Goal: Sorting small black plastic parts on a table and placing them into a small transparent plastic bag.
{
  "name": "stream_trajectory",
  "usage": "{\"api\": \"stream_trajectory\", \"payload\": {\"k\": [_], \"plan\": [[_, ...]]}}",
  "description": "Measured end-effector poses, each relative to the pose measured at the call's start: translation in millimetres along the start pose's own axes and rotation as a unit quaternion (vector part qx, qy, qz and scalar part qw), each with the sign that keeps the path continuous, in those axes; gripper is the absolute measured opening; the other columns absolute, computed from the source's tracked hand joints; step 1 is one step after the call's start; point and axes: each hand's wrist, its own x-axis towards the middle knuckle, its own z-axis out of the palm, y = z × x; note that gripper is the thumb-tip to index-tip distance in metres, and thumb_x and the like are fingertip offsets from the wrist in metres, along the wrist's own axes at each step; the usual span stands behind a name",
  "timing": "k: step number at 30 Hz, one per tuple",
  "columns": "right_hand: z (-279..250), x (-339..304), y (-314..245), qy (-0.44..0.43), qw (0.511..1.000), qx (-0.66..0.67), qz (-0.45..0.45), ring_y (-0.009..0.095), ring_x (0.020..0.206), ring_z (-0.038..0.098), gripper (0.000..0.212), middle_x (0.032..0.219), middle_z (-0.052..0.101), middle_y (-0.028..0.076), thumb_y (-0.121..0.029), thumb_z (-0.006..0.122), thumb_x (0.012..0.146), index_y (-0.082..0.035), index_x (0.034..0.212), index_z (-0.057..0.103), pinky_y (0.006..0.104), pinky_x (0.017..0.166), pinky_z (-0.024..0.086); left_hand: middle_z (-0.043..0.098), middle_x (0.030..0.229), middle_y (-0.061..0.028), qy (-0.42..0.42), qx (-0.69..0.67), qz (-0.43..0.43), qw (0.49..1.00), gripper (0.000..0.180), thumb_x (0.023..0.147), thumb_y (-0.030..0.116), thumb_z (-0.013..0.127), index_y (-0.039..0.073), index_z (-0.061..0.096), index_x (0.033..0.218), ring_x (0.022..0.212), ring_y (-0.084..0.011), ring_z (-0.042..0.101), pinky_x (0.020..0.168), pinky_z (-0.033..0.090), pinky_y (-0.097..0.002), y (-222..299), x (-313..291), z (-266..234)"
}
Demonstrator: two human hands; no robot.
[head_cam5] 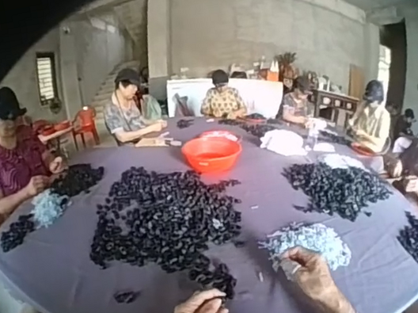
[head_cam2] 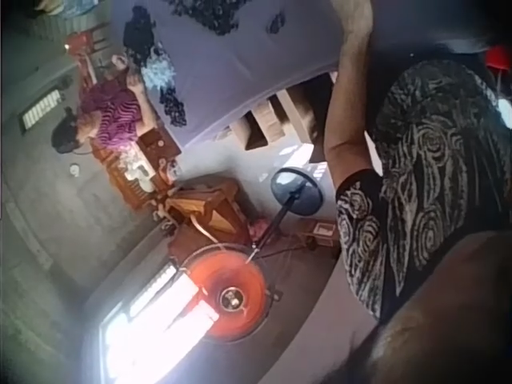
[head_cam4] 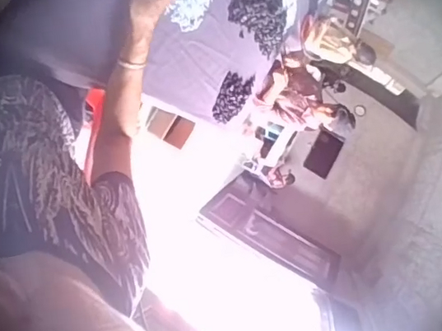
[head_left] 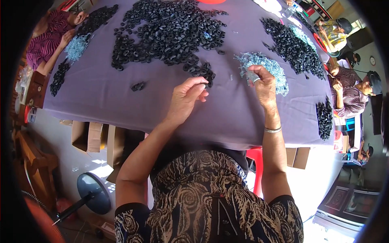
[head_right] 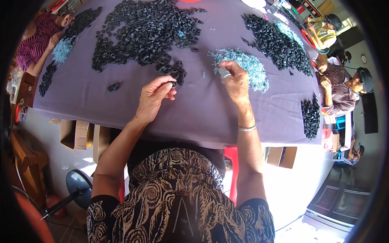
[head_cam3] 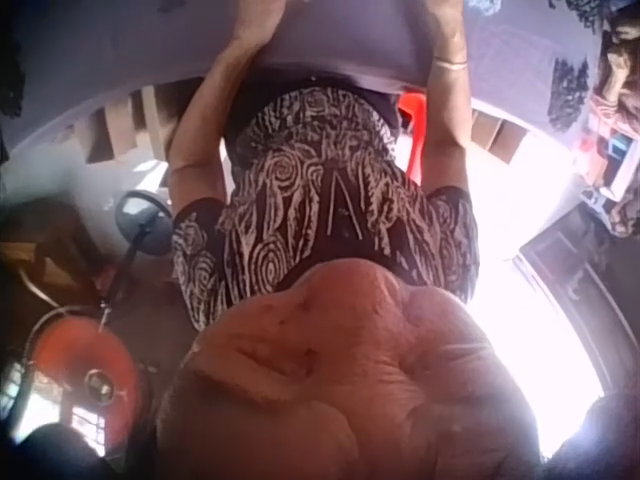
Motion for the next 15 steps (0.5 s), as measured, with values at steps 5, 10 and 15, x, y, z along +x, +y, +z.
{"api": "stream_trajectory", "payload": {"k": [5, 10, 15], "plan": [[4, 2, -6, -0.082, 0.973, -0.215, -0.014, 0.01, 0.069, 0.058, 0.012, 0.078, 0.065, 0.004, -0.001, 0.062, 0.083, -0.004, 0.094, 0.066, 0.0245, 0.064, 0.047, 0.061, 0.098, -0.0061, 0.006, -0.019, 0.002, 1.0, 0.018, 0.092, 0.007, 0.056, 0.002, 0.061, 0.109, 0.084, -0.015, 0.063, 0.07, 0.053, -0.0284, -3, 1, 0], [15, 6, -12, -0.092, 0.956, -0.275, -0.05, 0.021, 0.074, 0.065, 0.015, 0.083, 0.066, 0.011, -0.001, 0.064, 0.079, -0.003, 0.095, 0.065, 0.0302, 0.07, 0.05, 0.062, 0.097, -0.0077, 0.001, -0.033, 0.013, 0.999, 0.019, 0.092, 0.005, 0.057, 0.001, 0.059, 0.11, 0.086, -0.0166, 0.064, 0.07, 0.054, -0.0292, -7, 1, -2], [31, 2, -7, -0.132, 0.888, -0.396, -0.194, 0.03, 0.077, 0.062, 0.025, 0.084, 0.06, 0.013, 0.005, 0.063, 0.074, -0.002, 0.097, 0.062, 0.0374, 0.069, 0.051, 0.063, 0.097, -0.0085, 0.002, -0.034, 0.014, 0.999, 0.019, 0.092, 0.005, 0.056, 0.001, 0.058, 0.111, 0.085, -0.0167, 0.064, 0.07, 0.054, -0.0294, -8, 2, -2]]}}
